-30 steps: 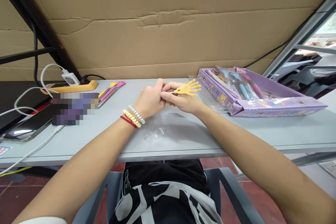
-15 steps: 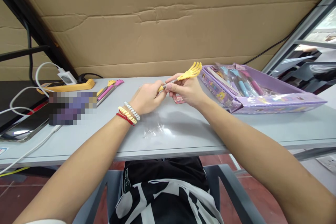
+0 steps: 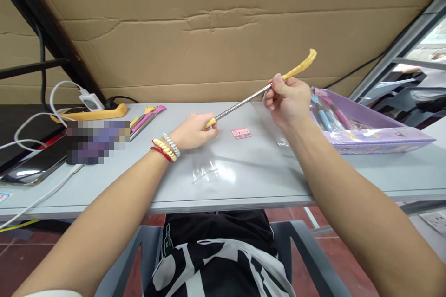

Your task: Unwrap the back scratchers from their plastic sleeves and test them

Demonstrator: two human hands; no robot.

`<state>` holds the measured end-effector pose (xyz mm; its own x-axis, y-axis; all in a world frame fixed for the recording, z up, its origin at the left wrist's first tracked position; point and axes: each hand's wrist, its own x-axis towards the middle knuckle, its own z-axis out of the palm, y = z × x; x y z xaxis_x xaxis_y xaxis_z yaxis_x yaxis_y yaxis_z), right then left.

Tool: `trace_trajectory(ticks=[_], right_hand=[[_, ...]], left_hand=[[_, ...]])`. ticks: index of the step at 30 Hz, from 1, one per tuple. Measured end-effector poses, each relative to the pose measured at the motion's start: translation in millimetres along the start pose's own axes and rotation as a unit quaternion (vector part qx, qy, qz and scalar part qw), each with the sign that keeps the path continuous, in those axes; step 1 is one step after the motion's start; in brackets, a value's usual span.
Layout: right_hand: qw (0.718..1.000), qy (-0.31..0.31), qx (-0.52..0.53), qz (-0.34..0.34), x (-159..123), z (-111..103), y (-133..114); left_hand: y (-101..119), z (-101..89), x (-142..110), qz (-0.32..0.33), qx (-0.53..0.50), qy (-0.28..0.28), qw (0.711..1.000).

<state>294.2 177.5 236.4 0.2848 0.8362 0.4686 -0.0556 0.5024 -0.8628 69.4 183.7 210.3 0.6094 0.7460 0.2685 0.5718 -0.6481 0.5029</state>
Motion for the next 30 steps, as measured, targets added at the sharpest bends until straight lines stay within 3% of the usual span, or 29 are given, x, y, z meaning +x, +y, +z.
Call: trace_trajectory(ticks=[3,7,10,14,16,20,24,30], right_hand=[[1.000,0.024,0.010,0.012,10,-9,1],[0.999,-0.009,0.037,0.040,7,-3,6],[0.988,-0.103,0.054,0.105,-7,10,15],[0.937,-0.297,0.026,0.182,-27,27,32],[0.933,-0.317,0.004,0.173,-33,32,37],[0.942,-0.315,-0.066,0.101,-36,32,37],[0.911,-0.385,-0.134,0.061,-36,29,29],[0.891,-0.405,-0.195,0.058,-36,27,21]], left_hand=[[-1,4.0,3,-0.008,0.011,0.004,1.000],[-3,11.5,6,0.003,0.046,0.050,0.998],[-4,15.2,6,0.021,0.057,0.069,0.996],[-2,16.0,4,0.084,0.040,0.040,0.995],[0,14.6,2,0.110,0.038,0.026,0.993],[2,8.6,-1,0.097,0.073,0.046,0.992],[1,2.7,-4,0.122,0.060,0.040,0.990],[-6,6.0,0,0.129,0.001,-0.008,0.992]])
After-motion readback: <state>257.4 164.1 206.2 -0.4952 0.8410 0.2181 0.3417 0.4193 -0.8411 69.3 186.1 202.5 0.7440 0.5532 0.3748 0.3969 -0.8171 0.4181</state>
